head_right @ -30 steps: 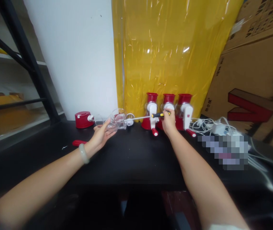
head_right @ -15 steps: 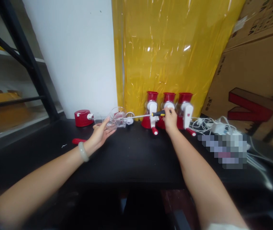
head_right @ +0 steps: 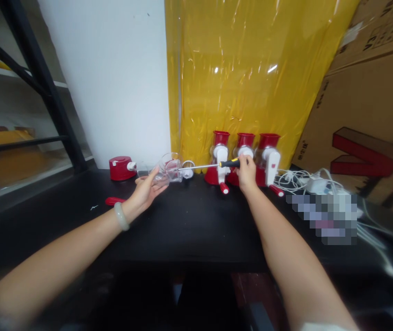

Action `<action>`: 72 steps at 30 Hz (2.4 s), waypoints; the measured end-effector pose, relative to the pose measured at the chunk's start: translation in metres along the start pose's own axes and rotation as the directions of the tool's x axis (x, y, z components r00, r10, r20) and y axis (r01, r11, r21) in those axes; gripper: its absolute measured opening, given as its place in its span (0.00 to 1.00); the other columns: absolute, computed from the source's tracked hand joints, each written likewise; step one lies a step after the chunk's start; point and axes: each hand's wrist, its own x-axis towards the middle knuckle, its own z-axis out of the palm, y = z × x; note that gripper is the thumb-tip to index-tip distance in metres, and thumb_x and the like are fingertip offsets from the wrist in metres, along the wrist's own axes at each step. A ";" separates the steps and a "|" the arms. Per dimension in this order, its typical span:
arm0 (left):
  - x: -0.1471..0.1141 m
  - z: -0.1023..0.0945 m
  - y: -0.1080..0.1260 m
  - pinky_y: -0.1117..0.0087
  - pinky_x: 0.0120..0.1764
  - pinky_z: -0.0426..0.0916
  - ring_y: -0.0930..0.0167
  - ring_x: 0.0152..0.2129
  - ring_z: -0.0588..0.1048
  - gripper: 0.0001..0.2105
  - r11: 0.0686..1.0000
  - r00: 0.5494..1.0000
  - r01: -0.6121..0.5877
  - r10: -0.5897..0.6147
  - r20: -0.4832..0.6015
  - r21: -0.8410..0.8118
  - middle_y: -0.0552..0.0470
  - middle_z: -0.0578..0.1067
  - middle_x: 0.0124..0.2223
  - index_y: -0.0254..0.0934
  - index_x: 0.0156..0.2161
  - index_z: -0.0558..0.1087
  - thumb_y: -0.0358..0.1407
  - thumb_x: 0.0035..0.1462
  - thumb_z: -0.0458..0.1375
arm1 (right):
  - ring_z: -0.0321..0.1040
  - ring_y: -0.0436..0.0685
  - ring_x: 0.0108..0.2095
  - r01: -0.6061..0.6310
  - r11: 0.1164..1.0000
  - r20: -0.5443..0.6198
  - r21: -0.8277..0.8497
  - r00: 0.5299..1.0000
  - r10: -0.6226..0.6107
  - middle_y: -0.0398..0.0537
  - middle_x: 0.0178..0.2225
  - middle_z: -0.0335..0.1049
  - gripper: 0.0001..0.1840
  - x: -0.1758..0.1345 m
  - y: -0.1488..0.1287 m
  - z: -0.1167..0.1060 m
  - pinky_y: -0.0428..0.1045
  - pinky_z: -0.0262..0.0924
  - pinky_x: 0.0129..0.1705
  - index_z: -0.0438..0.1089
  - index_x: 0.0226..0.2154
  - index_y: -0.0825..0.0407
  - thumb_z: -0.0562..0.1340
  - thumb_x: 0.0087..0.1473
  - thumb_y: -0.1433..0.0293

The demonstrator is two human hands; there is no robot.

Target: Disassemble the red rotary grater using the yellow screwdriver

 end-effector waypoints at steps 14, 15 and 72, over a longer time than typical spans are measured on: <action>-0.001 0.000 0.000 0.58 0.45 0.79 0.66 0.36 0.83 0.32 1.000 1.000 0.015 -0.015 -0.007 -0.009 0.47 0.78 0.46 0.45 0.49 0.52 0.40 0.53 0.73 | 0.53 0.47 0.16 0.010 0.998 0.037 0.061 0.999 -0.012 0.36 0.20 0.58 0.28 -0.002 -0.002 0.000 0.47 0.47 0.16 0.64 0.27 0.47 0.63 0.50 0.39; -0.001 0.000 0.000 0.57 0.45 0.79 0.65 0.36 0.83 0.32 1.000 1.000 0.010 -0.010 -0.005 -0.004 0.47 0.78 0.45 0.45 0.49 0.52 0.40 0.53 0.73 | 0.51 0.47 0.16 0.010 0.999 0.028 0.033 1.000 -0.011 0.36 0.19 0.56 0.27 -0.001 -0.001 0.000 0.46 0.46 0.16 0.64 0.26 0.47 0.65 0.49 0.41; 0.000 0.002 0.001 0.57 0.43 0.79 0.64 0.35 0.83 0.29 0.999 1.000 0.003 -0.003 -0.005 0.041 0.49 0.79 0.43 0.45 0.50 0.52 0.38 0.57 0.70 | 0.64 0.52 0.29 -0.197 0.922 0.073 0.332 0.980 0.183 0.39 0.28 0.65 0.10 -0.001 -0.002 0.004 0.46 0.64 0.27 0.63 0.26 0.47 0.63 0.35 0.71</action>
